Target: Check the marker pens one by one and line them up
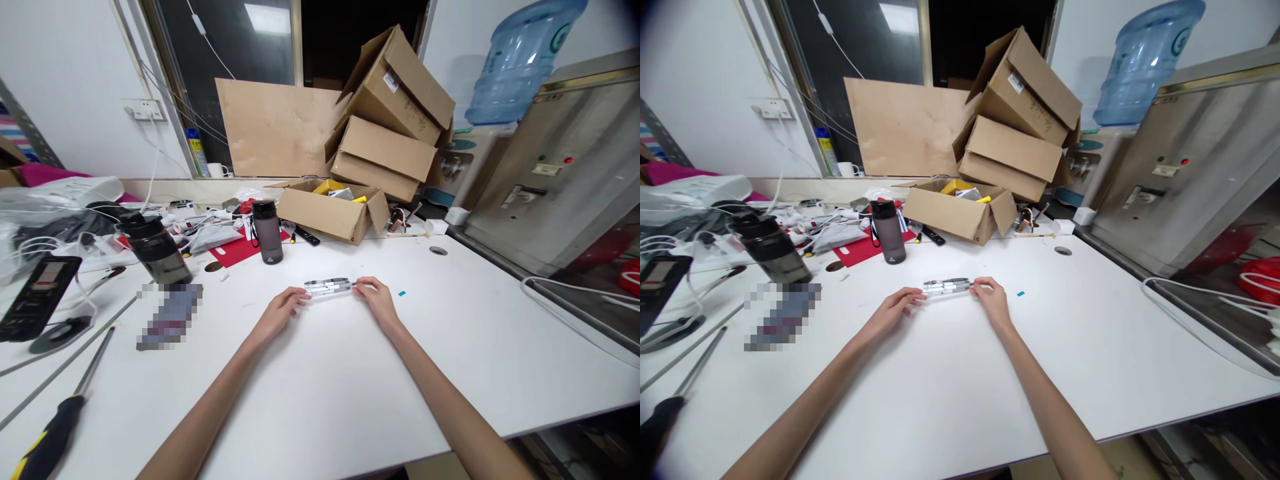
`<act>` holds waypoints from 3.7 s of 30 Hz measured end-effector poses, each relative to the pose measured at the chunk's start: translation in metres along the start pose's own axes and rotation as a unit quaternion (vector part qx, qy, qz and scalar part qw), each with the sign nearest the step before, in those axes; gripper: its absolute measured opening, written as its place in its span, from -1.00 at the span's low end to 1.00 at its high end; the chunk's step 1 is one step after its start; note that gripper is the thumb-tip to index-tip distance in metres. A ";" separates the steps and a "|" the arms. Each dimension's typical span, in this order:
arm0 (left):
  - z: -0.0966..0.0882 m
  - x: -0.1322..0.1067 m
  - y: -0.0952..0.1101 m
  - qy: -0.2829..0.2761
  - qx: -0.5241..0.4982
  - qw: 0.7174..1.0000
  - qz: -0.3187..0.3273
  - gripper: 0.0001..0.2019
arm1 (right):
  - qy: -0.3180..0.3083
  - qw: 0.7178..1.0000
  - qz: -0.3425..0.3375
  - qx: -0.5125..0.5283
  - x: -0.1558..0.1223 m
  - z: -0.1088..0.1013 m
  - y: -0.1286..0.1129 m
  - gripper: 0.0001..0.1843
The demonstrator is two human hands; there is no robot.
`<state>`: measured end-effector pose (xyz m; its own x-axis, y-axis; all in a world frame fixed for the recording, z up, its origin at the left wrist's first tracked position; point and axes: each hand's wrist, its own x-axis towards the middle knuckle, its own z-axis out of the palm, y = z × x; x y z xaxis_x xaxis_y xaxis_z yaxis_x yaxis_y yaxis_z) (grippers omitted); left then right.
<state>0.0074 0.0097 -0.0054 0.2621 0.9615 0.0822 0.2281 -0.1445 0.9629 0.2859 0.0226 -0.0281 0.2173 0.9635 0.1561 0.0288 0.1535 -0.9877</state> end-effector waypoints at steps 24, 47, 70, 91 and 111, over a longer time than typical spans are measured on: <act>0.007 -0.016 0.019 -0.063 0.143 0.986 0.065 -0.71 | -0.241 0.958 -0.078 -0.136 -0.024 0.003 -0.020 -0.70; 0.013 -0.024 0.031 -0.046 0.264 0.958 0.106 -0.67 | -0.249 0.918 -0.163 -0.264 -0.039 0.010 -0.027 -0.63; 0.013 -0.018 0.024 -0.030 0.250 0.965 0.074 -0.65 | -0.209 0.848 -0.306 -0.379 -0.039 0.019 -0.026 -0.70; 0.012 -0.010 0.016 -0.094 0.013 0.994 0.056 -0.59 | -0.234 0.883 -0.235 -0.332 -0.042 0.006 -0.038 -0.70; 0.017 -0.016 0.023 -0.059 0.008 0.996 0.060 -0.64 | -0.243 0.919 -0.208 -0.231 -0.040 0.004 -0.050 -0.83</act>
<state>0.0244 -0.0134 0.0107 0.3964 0.9032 0.1647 0.2027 -0.2611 0.9438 0.2719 -0.0233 0.0153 -0.3639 0.8437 0.3946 0.4463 0.5298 -0.7212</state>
